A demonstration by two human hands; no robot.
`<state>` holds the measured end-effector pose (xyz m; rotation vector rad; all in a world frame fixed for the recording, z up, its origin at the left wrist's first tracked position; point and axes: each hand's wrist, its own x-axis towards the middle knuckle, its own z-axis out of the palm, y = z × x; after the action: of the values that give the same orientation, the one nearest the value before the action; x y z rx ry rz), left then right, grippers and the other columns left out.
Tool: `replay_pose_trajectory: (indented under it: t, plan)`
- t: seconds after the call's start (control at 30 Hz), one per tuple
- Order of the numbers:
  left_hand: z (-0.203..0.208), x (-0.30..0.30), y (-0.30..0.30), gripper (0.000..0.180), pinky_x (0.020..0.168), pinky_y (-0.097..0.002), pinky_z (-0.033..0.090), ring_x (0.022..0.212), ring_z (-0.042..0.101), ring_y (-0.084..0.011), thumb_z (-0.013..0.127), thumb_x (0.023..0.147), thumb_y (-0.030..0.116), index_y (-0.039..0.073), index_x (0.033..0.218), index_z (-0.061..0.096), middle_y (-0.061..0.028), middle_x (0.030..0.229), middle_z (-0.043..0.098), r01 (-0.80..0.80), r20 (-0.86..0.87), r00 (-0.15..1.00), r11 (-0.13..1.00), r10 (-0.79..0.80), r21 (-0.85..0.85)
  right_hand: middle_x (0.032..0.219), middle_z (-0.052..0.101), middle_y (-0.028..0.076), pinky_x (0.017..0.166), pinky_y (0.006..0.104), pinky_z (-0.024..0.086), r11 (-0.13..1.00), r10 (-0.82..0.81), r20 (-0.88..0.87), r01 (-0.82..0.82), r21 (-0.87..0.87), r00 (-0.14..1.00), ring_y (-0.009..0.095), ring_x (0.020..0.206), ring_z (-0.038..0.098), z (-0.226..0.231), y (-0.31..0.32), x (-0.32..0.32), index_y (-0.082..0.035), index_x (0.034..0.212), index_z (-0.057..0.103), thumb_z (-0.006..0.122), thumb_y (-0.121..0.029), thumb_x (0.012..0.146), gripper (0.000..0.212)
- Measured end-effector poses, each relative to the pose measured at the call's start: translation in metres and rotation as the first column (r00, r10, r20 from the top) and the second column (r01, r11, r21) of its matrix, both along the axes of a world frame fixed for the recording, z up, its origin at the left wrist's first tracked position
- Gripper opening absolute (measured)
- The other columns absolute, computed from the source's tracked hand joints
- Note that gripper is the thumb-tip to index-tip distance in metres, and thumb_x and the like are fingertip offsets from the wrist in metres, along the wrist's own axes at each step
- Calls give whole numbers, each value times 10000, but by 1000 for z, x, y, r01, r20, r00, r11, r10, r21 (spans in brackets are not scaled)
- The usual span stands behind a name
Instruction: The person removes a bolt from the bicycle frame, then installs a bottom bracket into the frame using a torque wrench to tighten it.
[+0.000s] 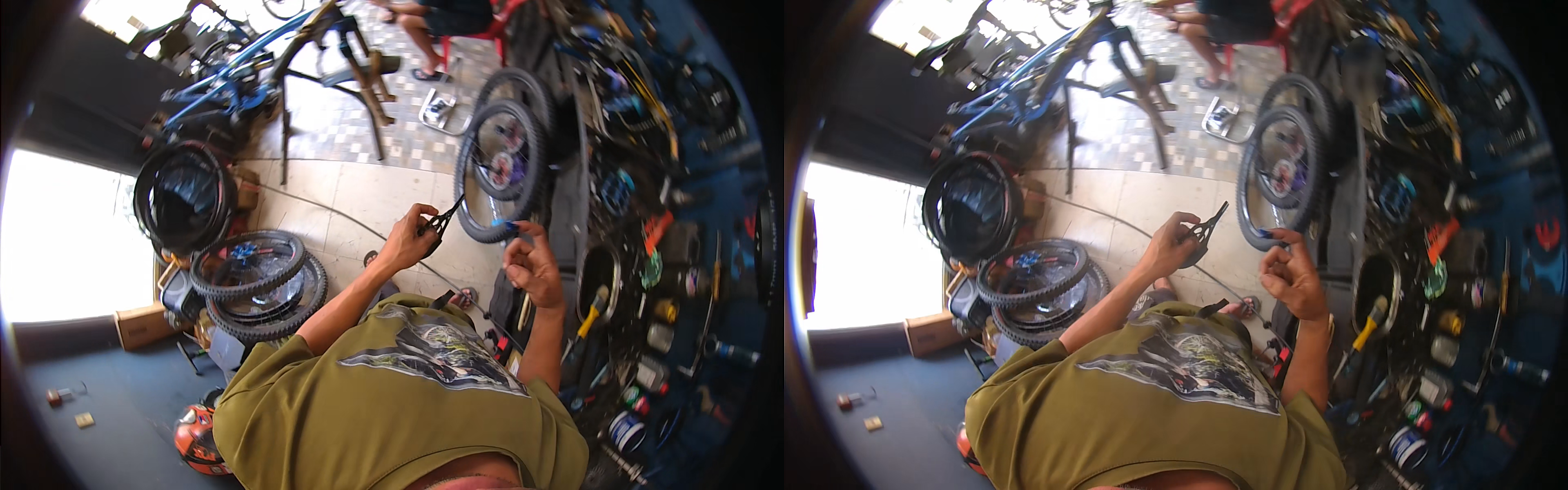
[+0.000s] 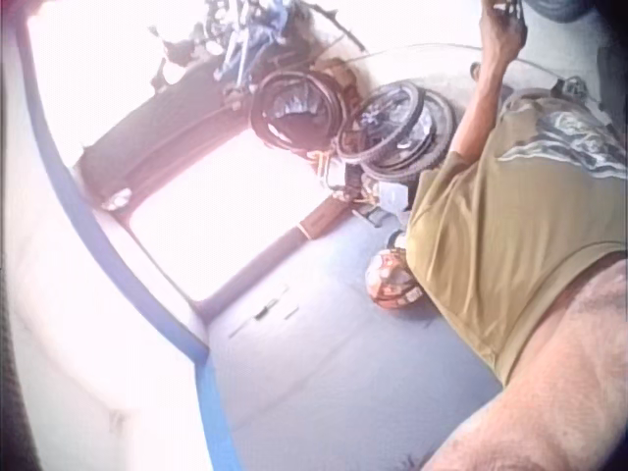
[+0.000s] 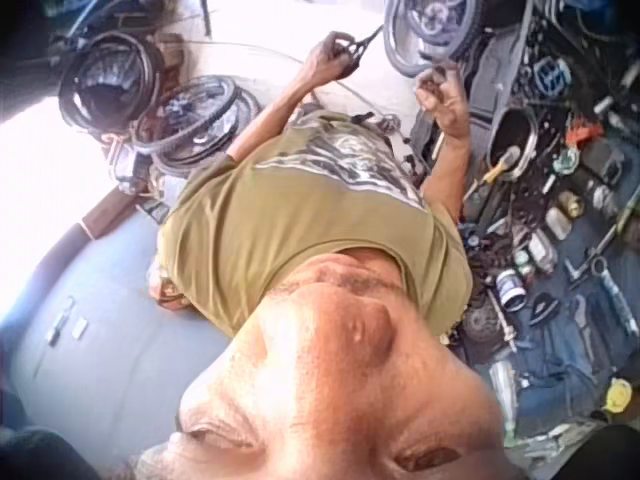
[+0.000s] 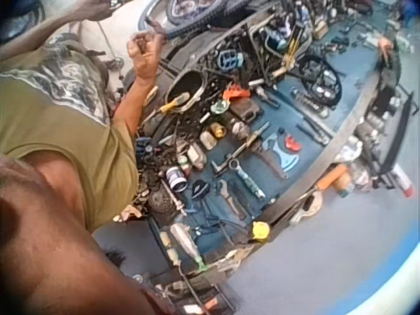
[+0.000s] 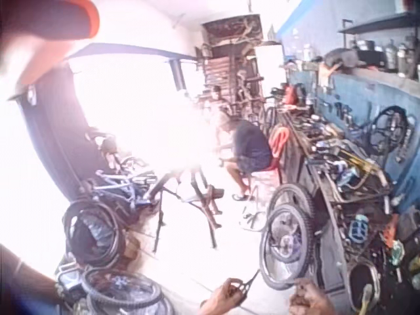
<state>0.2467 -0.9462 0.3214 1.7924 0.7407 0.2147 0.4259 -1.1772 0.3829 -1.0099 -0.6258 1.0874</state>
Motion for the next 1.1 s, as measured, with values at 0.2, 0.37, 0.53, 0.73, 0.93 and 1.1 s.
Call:
replay_pose_trajectory:
  t: [0.2, 0.37, 0.53, 0.73, 0.93, 1.1]
  plan:
    - [-22, -132, 98, 344, 655, -349, 475, 701, 601, -179, 590, 944, 100, 54, 1280, 536, -94, 831, 682, -322, 153, 933, 945, 326, -54, 887, 571, -10, 616, 182, 387, 924, 381, 242, -366, -106, 892, 11, 698, 488, 6, 190, -84, -85, 1467, 397, 664, -7, 914, 619]
    - [-17, -262, 179, 353, 620, -350, 464, 678, 565, -183, 621, 932, 80, 42, 1278, 561, -106, 799, 644, -550, 127, 832, 834, 541, 51, 824, 572, -14, 598, 228, 424, 897, 441, 531, -364, -249, 724, 47, 640, 501, 16, 344, -181, -125, 1470, 426, 690, -88, 916, 615]
    - [-13, -364, 248, 361, 650, -361, 481, 718, 596, -203, 610, 916, 67, 39, 1273, 572, -117, 841, 635, -723, 97, 681, 644, 726, 252, 837, 641, 42, 662, 341, 511, 882, 469, 721, -311, -354, 511, 169, 656, 615, -4, 474, -255, -202, 1489, 414, 694, -166, 892, 661]
    - [-41, -426, 330, 377, 671, -374, 495, 739, 623, -228, 595, 902, 60, 39, 1277, 559, -137, 854, 641, -823, 46, 547, 526, 836, 215, 848, 685, 86, 737, 414, 532, 852, 517, 777, -296, -431, 359, 279, 749, 686, -36, 601, -299, -226, 1517, 379, 675, -226, 892, 691]
    - [-95, -479, 443, 391, 836, -492, 513, 940, 676, -414, 612, 886, 102, 65, 1272, 555, -239, 1011, 686, -799, -171, 503, 531, 847, 283, 835, 702, 135, 758, 464, 543, 869, 492, 813, -240, -434, 312, 360, 795, 699, -119, 762, -320, -204, 1535, 353, 664, -247, 856, 748]
    - [-135, -540, 525, 360, 870, -528, 513, 996, 663, -443, 628, 880, 121, 38, 1227, 582, -274, 1064, 694, -674, -337, 478, 585, 811, 451, 843, 722, 173, 788, 502, 543, 857, 515, 804, -169, -487, 296, 407, 833, 704, -177, 900, -344, -199, 1553, 331, 629, -239, 835, 778]
